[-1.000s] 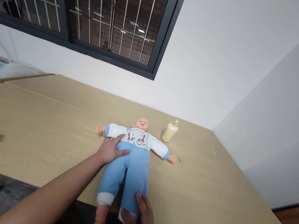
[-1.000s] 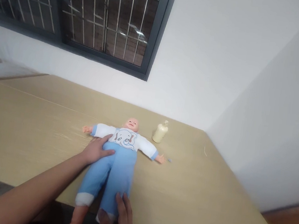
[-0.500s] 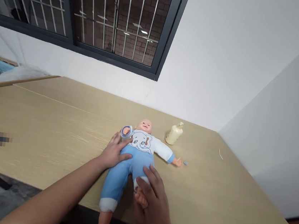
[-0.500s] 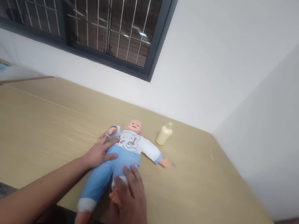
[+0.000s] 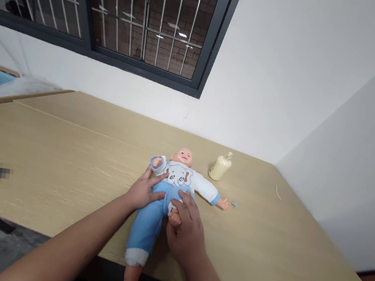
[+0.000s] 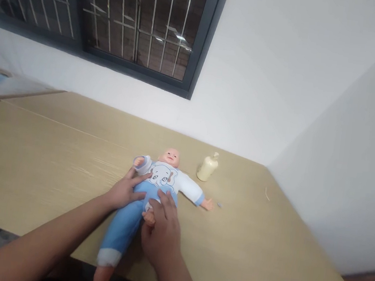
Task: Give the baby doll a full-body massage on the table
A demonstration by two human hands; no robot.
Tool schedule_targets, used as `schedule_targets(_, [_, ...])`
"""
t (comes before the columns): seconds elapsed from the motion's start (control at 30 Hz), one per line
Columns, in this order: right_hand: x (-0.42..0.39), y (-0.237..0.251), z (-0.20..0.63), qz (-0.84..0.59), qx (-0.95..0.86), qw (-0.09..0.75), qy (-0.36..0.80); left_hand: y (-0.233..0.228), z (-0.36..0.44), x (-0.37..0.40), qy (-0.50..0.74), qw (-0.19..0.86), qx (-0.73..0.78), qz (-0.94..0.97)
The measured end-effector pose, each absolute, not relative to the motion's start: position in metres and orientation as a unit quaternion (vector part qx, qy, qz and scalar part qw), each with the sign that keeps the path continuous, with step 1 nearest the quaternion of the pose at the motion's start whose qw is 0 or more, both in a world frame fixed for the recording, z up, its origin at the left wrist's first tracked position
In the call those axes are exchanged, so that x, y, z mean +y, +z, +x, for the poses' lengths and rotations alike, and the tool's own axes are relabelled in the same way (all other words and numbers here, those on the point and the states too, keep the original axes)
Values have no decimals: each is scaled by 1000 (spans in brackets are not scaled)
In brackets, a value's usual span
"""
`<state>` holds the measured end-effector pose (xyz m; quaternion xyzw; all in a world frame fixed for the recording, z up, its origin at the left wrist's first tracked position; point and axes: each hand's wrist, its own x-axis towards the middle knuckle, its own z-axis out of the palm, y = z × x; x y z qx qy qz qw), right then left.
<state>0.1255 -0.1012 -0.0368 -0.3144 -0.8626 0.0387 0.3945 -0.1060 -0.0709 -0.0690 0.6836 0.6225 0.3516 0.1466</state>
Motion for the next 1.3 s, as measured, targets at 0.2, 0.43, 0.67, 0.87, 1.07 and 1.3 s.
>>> schedule_targets(0.2, [-125,-36,144,-302,-843,445,22,-63,-103,-72,311,145,693,634])
schedule_targets(0.43, [-175,-53,169,-274,-850,449,-22,-60,-102,-74,262,131,717,632])
schedule_targets(0.67, [-193,-108,183,-258,-847,454,-96,-58,-101,-77,266,130,718,630])
schedule_targets(0.87, [-199,-115,183,-289,-855,427,-55,-55,-98,-79,247,103,737,620])
schedule_targets(1.07, [-195,-75,180,-287,-854,433,-21,-56,-98,-78,253,65,735,625])
schedule_targets(1.3, [-158,-31,170,-258,-857,445,42,-57,-99,-78,281,88,703,647])
